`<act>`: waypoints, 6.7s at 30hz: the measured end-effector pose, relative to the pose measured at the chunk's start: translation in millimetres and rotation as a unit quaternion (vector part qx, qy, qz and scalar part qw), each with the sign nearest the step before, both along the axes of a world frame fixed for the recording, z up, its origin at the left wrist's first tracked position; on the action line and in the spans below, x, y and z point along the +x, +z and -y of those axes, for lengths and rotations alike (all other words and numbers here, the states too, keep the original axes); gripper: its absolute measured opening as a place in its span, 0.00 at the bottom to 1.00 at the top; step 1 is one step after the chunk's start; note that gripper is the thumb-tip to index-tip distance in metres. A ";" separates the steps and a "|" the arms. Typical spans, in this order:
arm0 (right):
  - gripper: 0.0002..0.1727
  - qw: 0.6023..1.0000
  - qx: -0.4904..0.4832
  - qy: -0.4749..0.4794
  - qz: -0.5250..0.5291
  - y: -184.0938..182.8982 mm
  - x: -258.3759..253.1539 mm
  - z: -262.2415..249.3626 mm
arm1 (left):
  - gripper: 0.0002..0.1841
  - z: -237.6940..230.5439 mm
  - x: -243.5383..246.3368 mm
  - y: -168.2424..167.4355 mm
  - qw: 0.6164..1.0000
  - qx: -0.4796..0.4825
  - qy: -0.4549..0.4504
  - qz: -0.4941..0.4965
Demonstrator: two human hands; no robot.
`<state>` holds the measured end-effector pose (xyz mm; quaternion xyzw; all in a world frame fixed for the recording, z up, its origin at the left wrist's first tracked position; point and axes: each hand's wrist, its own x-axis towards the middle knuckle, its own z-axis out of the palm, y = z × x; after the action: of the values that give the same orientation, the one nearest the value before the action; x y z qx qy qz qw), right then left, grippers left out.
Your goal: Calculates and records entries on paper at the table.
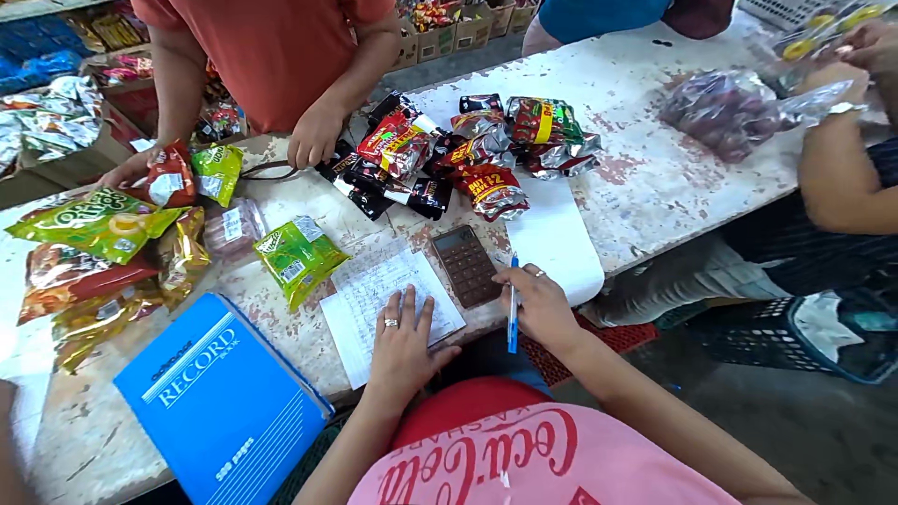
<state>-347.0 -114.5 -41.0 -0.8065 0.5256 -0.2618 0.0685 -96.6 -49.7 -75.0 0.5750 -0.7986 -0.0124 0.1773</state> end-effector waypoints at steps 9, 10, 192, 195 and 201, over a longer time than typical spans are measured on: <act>0.14 0.999 -0.012 0.025 -0.016 -8.5 -6.1 -3.0 | 0.49 2.8 -5.9 7.4 0.999 0.034 -0.008 0.027; 0.14 0.999 -0.008 0.026 -0.022 -5.9 -4.4 -2.5 | 0.49 2.9 -6.9 9.1 0.999 0.044 -0.006 0.028; 0.13 0.990 0.023 0.140 -0.013 -0.8 18.3 -17.5 | 0.16 -8.3 9.7 -8.6 0.978 -0.073 -0.096 -0.168; 0.14 0.993 0.015 0.112 0.014 3.2 7.9 -15.9 | 0.17 -7.5 8.7 -7.6 0.982 -0.072 -0.095 -0.149; 0.15 0.998 0.036 0.051 -0.021 -1.1 -13.4 1.3 | 0.18 -7.1 8.1 -6.3 0.986 -0.063 -0.094 -0.125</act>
<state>-360.4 -115.8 -42.1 -0.8345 0.4943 -0.2219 0.1000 -88.5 -42.7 -81.3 0.4794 -0.8198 -0.0501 0.3093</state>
